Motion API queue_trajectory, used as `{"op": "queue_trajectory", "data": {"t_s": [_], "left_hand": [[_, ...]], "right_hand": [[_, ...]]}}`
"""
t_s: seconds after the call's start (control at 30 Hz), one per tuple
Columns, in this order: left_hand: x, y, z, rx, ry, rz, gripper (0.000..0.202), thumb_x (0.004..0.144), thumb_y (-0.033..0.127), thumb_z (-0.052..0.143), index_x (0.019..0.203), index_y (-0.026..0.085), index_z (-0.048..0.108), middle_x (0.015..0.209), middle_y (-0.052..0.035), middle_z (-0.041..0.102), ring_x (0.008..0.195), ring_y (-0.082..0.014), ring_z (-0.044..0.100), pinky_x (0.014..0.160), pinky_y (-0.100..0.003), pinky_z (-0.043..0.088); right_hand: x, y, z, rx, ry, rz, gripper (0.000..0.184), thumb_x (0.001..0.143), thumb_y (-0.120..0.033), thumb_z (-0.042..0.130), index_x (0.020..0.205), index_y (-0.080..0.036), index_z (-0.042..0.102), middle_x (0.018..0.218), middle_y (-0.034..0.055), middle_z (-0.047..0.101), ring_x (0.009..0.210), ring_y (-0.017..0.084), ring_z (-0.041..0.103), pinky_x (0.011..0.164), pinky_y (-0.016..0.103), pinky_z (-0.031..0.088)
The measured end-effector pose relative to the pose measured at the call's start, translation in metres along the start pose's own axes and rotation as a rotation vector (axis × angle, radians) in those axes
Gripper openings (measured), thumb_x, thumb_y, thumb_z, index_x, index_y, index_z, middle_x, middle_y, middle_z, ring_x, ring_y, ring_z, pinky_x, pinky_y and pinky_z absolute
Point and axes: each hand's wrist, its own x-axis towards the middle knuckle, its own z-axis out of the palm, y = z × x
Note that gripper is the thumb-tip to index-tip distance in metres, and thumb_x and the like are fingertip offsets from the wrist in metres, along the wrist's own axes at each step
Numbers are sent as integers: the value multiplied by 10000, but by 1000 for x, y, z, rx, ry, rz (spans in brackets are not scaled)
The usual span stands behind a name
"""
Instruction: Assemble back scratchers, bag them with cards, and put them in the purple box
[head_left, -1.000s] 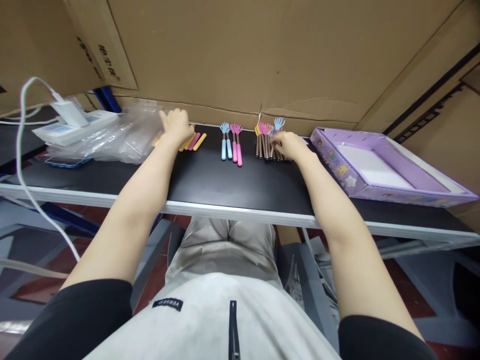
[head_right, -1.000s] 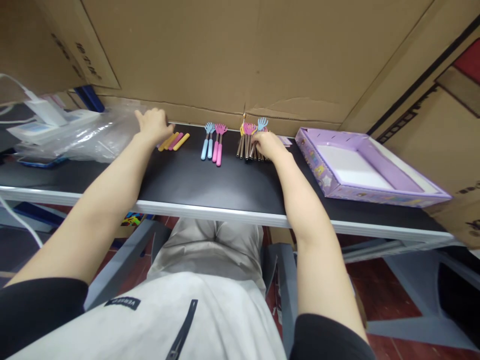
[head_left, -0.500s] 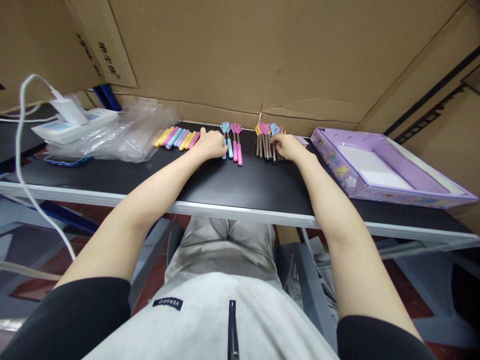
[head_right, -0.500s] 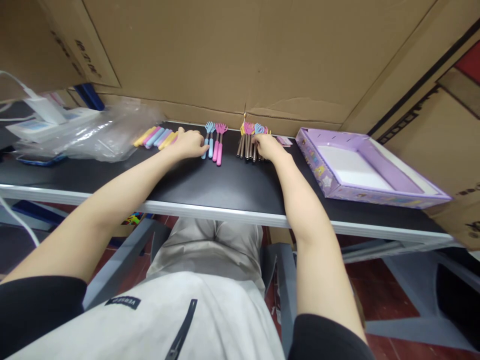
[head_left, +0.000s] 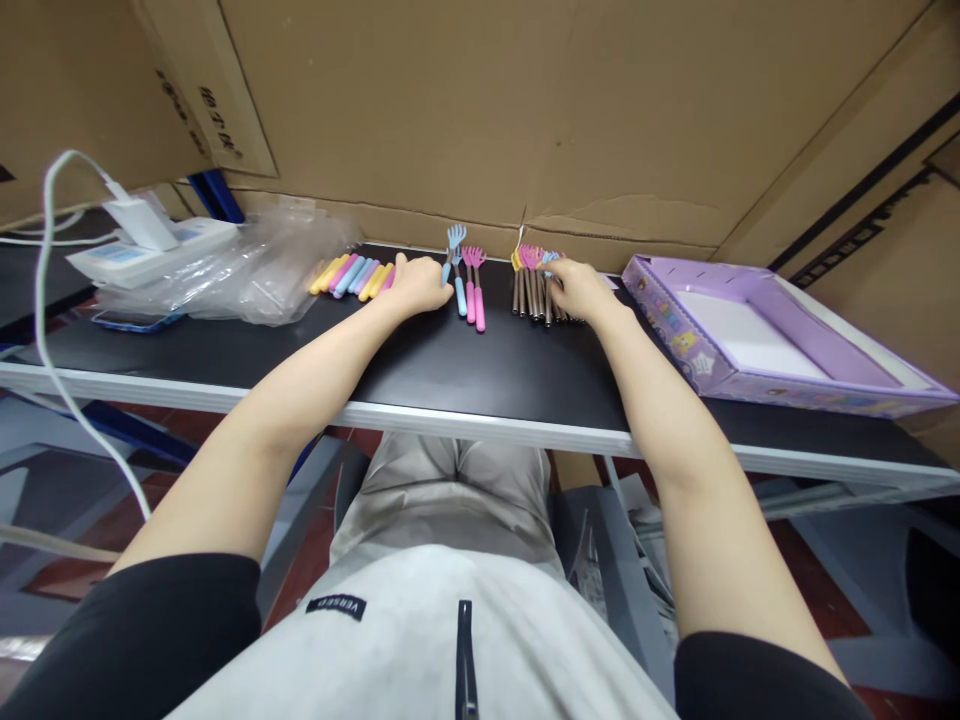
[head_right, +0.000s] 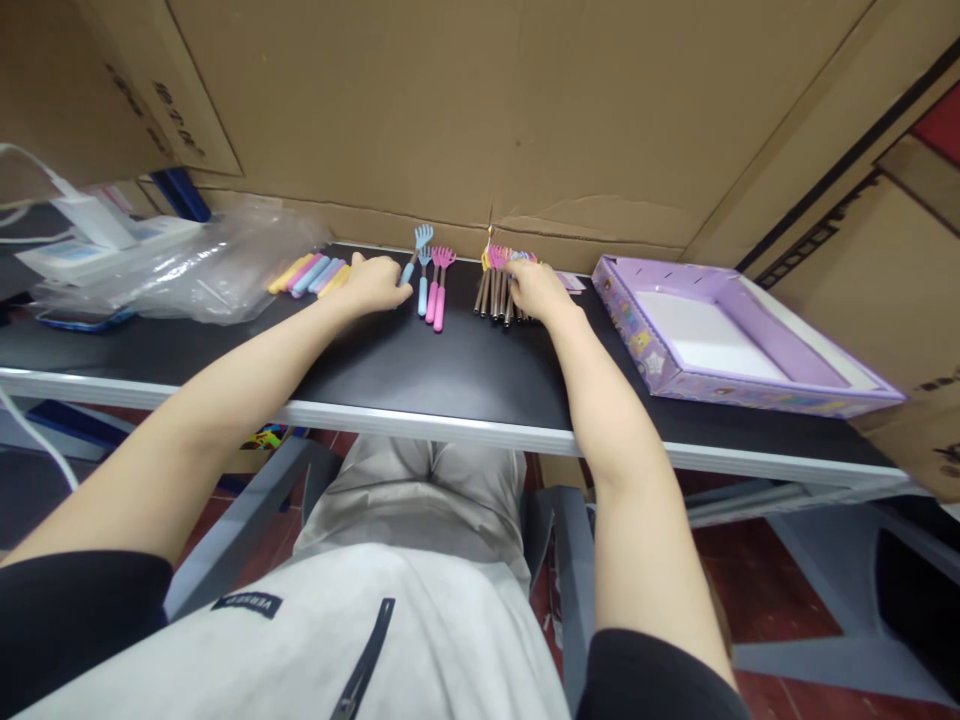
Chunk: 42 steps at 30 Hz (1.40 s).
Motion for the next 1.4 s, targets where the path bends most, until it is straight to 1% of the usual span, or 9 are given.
{"op": "queue_trajectory", "data": {"t_s": [0.13, 0.27, 0.37, 0.5, 0.6, 0.7, 0.93, 1.17, 1.4], "left_hand": [[-1, -1, -4, -61, 159, 178, 249, 919, 289, 550, 994, 157, 747, 1013, -181, 722, 1060, -383, 680, 1078, -618, 443], [-2, 6, -8, -57, 191, 387, 221, 950, 283, 555, 1041, 175, 726, 1020, -148, 685, 1049, -346, 660, 1095, -585, 439], [-3, 14, -10, -21, 191, 502, 202, 958, 272, 568, 1055, 176, 718, 1042, -155, 684, 1050, -351, 661, 1074, -576, 448], [-6, 22, -11, 3, 200, 595, 176, 951, 250, 586, 1068, 197, 705, 1033, -149, 693, 1044, -355, 667, 1022, -553, 464], [-8, 25, -12, 16, 200, 590, 185, 964, 246, 567, 1086, 190, 695, 1044, -157, 700, 1045, -354, 674, 998, -534, 466], [-9, 25, -13, 19, 209, 564, 198, 995, 247, 535, 1100, 179, 688, 1053, -159, 706, 1046, -346, 683, 993, -516, 461], [-7, 24, -11, -14, 221, 590, 243, 1052, 291, 497, 1076, 177, 710, 1069, -145, 724, 1051, -327, 702, 1002, -509, 454], [-1, 28, -20, -59, 215, 535, 257, 1042, 316, 513, 1021, 185, 733, 1003, -126, 722, 1070, -350, 696, 1041, -556, 445], [3, 25, -24, -91, 229, 525, 245, 1015, 330, 544, 1002, 201, 752, 932, -90, 701, 1037, -338, 688, 1067, -570, 437]], "right_hand": [[1, -23, -16, 27, 43, 45, 571, 988, -159, 468, 1530, -212, 639, 1583, 188, 636, 1473, 357, 602, 1189, 621, 490], [4, -46, -26, 30, 115, 1, 577, 1025, -219, 488, 1594, -260, 575, 1673, 161, 556, 1565, 353, 504, 1299, 698, 306], [8, -54, -25, 47, 137, -49, 541, 1015, -249, 547, 1552, -246, 611, 1601, 162, 625, 1535, 369, 524, 1310, 725, 247], [12, -53, -19, 41, 136, -89, 416, 1048, -242, 494, 1398, -274, 717, 1307, 118, 778, 1327, 328, 656, 1297, 714, 258], [13, -52, -17, 22, 122, -110, 382, 1065, -235, 460, 1273, -285, 777, 1111, 88, 798, 1156, 291, 701, 1281, 679, 291], [14, -57, -16, 14, 116, -134, 375, 1069, -237, 470, 1254, -276, 793, 1021, 82, 792, 1066, 274, 700, 1250, 650, 329], [20, -74, -15, -32, 120, -153, 401, 1109, -274, 427, 1252, -271, 801, 1060, 82, 806, 1080, 266, 692, 1239, 626, 343], [22, -67, -30, -59, 99, -89, 382, 1117, -316, 442, 1222, -301, 808, 1060, 69, 824, 1163, 277, 695, 1279, 644, 320], [23, -61, -29, -22, 137, -93, 372, 1101, -316, 457, 1199, -321, 816, 1077, 44, 826, 1130, 290, 705, 1260, 693, 298]]}}
